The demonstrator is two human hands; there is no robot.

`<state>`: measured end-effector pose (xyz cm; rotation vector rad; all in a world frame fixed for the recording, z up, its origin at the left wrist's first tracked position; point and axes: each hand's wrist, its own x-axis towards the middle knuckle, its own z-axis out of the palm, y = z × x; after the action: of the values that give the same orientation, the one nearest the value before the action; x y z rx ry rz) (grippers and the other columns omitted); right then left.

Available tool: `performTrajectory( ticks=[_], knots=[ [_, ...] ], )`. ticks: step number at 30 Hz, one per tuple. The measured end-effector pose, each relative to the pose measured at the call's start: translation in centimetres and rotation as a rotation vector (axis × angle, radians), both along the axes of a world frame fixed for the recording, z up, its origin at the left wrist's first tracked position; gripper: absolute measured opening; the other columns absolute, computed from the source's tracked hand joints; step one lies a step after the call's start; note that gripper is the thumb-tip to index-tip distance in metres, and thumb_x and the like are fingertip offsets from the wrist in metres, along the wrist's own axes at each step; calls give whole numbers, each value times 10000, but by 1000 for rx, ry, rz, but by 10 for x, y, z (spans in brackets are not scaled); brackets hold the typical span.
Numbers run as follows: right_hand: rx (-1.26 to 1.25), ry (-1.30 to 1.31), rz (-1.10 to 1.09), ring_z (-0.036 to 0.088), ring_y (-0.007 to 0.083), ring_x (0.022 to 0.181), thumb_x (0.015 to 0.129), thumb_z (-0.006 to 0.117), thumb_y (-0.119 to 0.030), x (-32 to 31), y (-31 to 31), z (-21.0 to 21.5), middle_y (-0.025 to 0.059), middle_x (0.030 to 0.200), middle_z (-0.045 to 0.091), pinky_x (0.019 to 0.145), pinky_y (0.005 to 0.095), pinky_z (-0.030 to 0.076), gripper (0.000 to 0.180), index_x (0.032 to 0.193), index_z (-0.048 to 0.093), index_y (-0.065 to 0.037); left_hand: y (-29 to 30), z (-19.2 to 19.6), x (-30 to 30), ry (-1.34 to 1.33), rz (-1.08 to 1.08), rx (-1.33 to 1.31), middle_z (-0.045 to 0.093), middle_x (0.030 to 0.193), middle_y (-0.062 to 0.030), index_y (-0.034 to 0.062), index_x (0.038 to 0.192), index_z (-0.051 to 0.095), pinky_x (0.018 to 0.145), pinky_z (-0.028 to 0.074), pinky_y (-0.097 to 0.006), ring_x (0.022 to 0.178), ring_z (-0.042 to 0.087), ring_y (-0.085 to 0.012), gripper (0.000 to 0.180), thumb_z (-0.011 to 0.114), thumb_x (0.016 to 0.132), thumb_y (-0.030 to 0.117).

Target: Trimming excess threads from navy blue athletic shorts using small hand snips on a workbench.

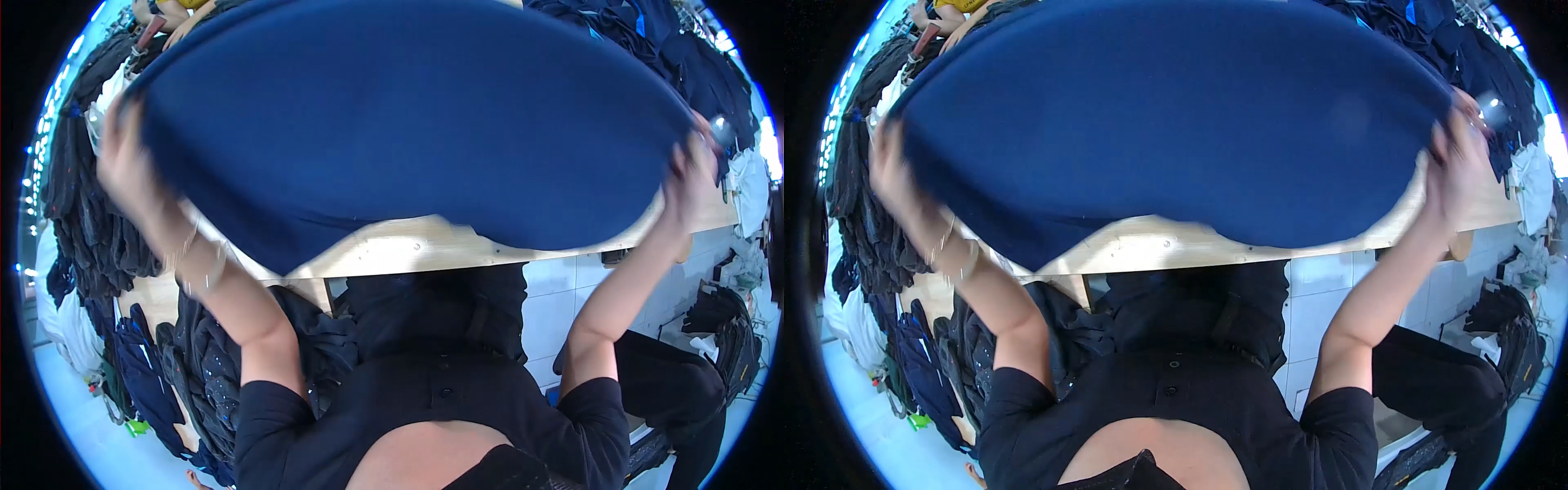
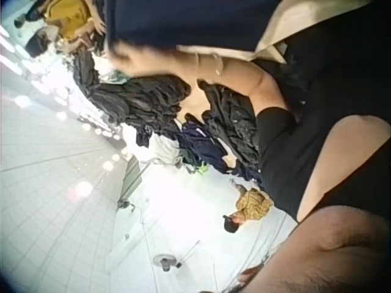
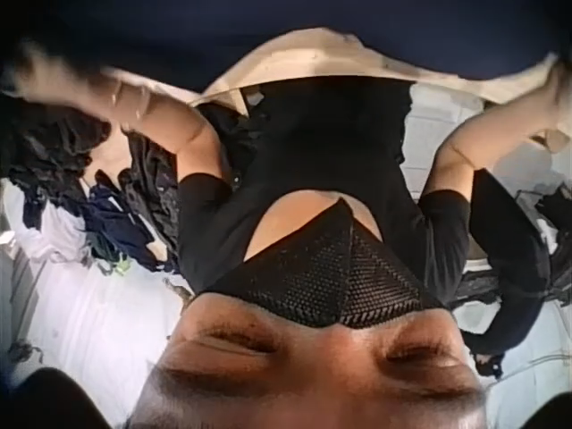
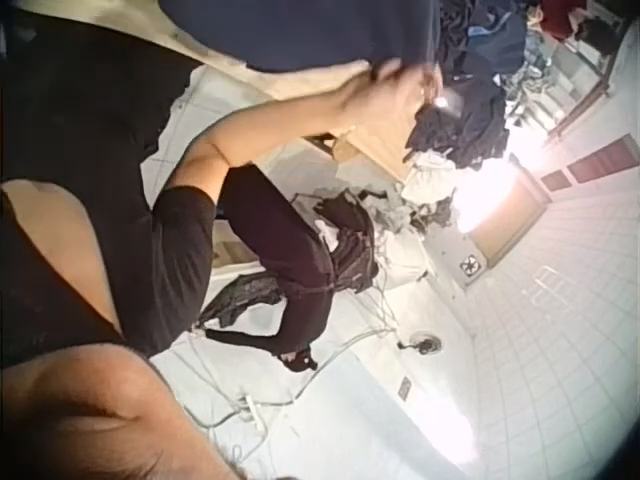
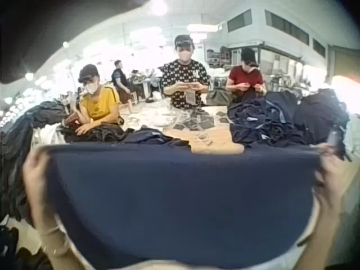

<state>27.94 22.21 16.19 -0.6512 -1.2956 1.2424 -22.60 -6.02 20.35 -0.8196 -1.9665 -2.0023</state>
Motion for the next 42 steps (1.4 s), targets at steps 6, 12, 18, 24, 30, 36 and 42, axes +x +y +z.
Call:
performTrajectory(
  ticks=[6, 12, 18, 24, 30, 36, 42],
  knots=[
    [-108, -456, -110, 328, 10, 479, 940, 575, -146, -58, 42, -93, -45, 687, 507, 446, 205, 216, 181, 1059, 670, -47, 88, -108, -22, 224, -110, -349, 705, 971, -104, 16, 1076, 673, 829, 481, -269, 903, 656, -149, 187, 579, 935, 95],
    [-348, -792, -154, 366, -20, 534, 952, 550, -139, -4, -30, -133, -47, 804, 630, 456, 184, 203, 199, 1035, 700, -39, -24, -197, 15, -299, -353, -686, 636, 748, -42, -36, 971, 666, 641, 466, -219, 680, 589, -76, 221, 531, 961, 140],
    [-122, -791, -46, 574, 117, 813, 826, 706, -112, -27, -65, -126, 51, 936, 660, 773, 249, 452, 256, 1034, 673, 35, -7, -217, 165, -753, -674, -627, 660, 738, -68, -81, 925, 659, 625, 477, -226, 680, 614, -92, 232, 606, 923, 144],
    [326, -1129, -297, 625, 268, 825, 735, 767, -126, -57, -79, -110, 118, 919, 625, 762, 318, 478, 273, 948, 663, 8, 52, -227, 170, -376, -475, -567, 621, 677, -95, -52, 882, 654, 585, 455, -267, 605, 566, -97, 166, 624, 896, 111],
    [119, -1290, -35, 640, 291, 822, 725, 765, -110, -37, -95, -113, 117, 929, 619, 728, 342, 493, 240, 907, 653, 1, 56, -210, 163, -675, -653, -526, 534, 643, -30, -49, 826, 614, 556, 420, -241, 592, 499, -90, 247, 629, 933, 173],
    [137, -1020, -109, 572, 180, 665, 773, 710, -24, -23, -83, -122, 72, 738, 584, 653, 296, 450, 175, 918, 630, 33, 55, -217, 156, -398, -490, -316, 341, 599, 84, 103, 613, 396, 478, 217, -244, 560, 292, -39, 428, 661, 934, 202],
    [-64, -579, -128, 431, 39, 685, 863, 625, 41, -4, -77, -88, -37, 774, 498, 666, 183, 407, 69, 931, 638, 49, 30, -178, 78, -282, -244, 3, 654, 773, -33, 26, 820, 588, 579, 458, -167, 664, 584, -47, 236, 567, 989, 190]
  ],
)
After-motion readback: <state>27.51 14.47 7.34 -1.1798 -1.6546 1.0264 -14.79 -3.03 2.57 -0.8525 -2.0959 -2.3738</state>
